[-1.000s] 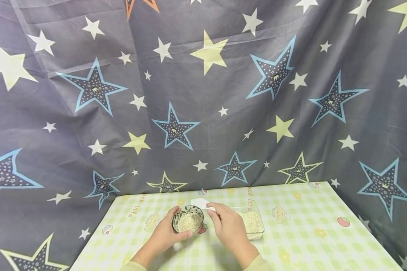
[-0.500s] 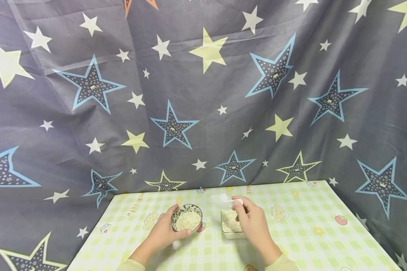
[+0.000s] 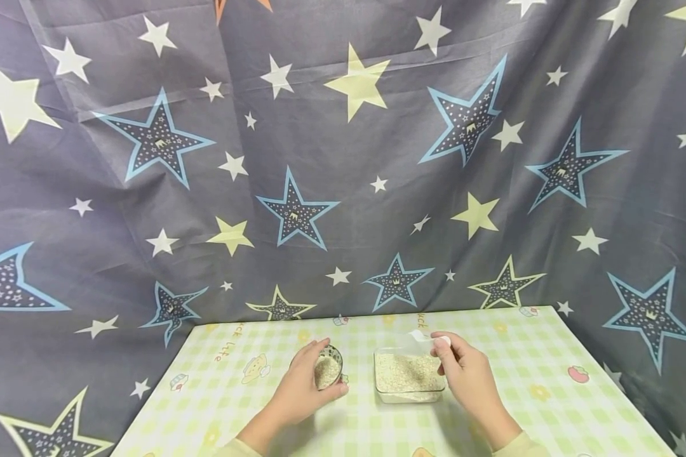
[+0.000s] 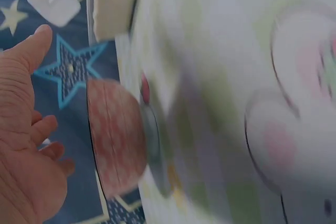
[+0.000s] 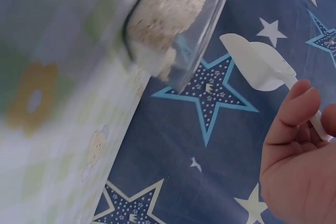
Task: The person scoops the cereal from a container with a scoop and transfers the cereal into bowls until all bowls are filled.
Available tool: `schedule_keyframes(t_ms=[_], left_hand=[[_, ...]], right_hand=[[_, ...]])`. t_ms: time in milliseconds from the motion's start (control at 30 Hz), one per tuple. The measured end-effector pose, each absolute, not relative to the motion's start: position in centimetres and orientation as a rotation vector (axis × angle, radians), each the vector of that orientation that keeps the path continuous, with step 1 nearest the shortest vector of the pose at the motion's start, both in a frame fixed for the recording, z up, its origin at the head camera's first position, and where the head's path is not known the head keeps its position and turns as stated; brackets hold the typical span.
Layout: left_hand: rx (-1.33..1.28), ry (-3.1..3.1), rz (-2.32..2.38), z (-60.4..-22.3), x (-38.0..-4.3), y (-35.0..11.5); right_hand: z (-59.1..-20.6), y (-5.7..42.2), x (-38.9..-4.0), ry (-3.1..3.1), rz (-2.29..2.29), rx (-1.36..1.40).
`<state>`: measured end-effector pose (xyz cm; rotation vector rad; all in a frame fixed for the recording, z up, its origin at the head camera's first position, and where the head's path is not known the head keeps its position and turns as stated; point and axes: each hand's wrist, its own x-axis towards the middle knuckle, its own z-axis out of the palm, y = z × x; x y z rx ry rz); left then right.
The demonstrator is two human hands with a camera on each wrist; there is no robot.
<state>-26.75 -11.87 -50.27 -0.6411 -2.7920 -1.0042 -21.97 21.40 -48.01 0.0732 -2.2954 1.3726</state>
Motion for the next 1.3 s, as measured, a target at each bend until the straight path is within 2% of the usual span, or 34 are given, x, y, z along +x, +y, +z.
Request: schedule_keyframes(t_ms=[467,1300], left_hand=[[-0.769,-2.819,-1.017,-51.0,-25.6,-7.1],[-0.705,-2.948,-1.097,-52.4,-26.5,-4.1]], right_hand=[[-48.7,22.7,-21.6,-2.393,1.351,0.052],[-49.5,22.9,-21.5,-2.461,1.408,0.002]])
